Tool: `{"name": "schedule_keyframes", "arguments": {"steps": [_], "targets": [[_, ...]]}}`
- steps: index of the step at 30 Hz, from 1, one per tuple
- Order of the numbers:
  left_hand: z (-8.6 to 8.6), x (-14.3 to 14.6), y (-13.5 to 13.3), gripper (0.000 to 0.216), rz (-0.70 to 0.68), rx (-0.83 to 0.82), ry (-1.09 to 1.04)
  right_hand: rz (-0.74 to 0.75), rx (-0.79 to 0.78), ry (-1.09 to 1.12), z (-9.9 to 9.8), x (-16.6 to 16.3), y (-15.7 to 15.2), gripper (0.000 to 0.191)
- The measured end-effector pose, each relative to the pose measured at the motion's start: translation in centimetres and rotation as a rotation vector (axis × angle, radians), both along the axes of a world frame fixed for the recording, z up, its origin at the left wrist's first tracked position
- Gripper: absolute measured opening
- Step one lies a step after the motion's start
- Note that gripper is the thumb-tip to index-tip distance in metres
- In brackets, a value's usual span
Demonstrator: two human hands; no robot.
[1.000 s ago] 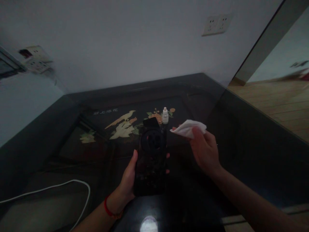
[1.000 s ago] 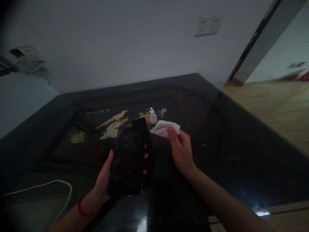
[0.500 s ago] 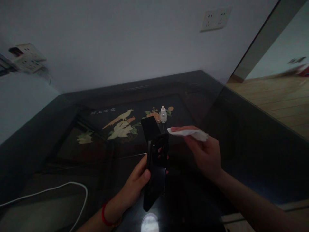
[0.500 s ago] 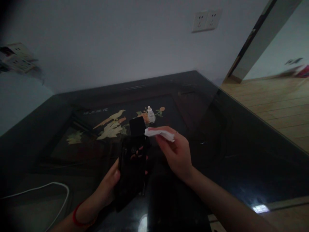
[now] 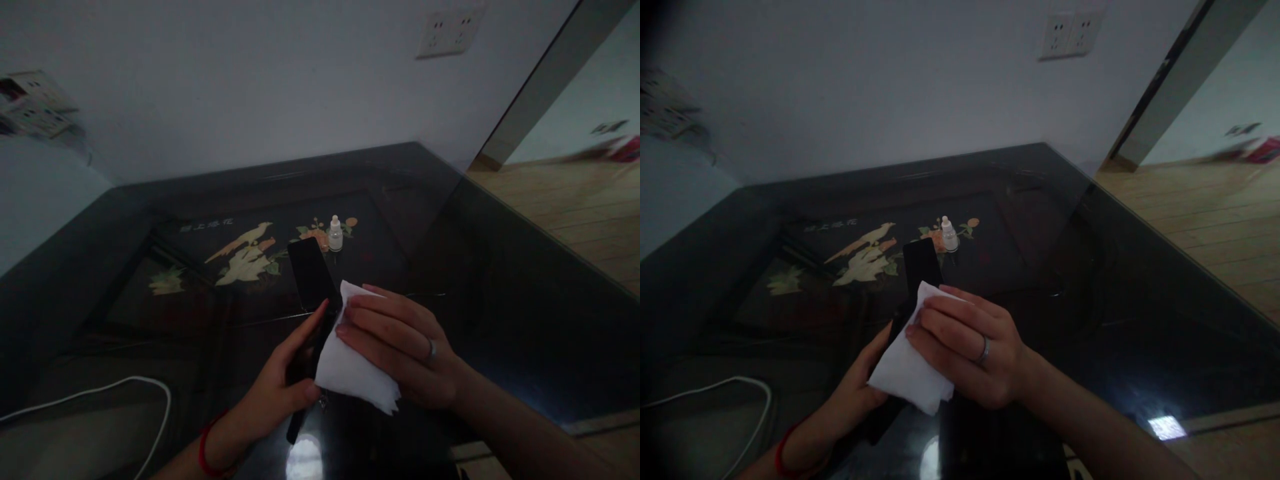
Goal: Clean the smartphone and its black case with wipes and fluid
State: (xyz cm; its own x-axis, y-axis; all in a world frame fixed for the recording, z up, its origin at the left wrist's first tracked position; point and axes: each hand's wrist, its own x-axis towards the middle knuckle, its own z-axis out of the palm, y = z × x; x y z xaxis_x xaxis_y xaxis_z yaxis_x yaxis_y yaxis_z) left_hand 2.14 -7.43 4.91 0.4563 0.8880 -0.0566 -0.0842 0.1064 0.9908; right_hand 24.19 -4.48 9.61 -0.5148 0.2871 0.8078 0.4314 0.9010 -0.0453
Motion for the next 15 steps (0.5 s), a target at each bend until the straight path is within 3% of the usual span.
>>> {"name": "schedule_keyframes", "arguments": {"steps": [3, 8, 15], "targets": [[0.37, 0.22, 0.09, 0.081, 0.005, -0.005, -0.023, 0.013, -0.026, 0.049, -0.27, 0.05, 0.27, 0.024], [0.78, 0.55, 0.21, 0.08, 0.024, 0.065, -0.043, 0.081, -0.322, 0.214, -0.36, -0.07, 0.46, 0.027], [0.45, 0.32, 0.61, 0.084, 0.129, 0.496, 0.167, 0.13, -0.667, 0.492, -0.22, -0.91, 0.41, 0.02]]}}
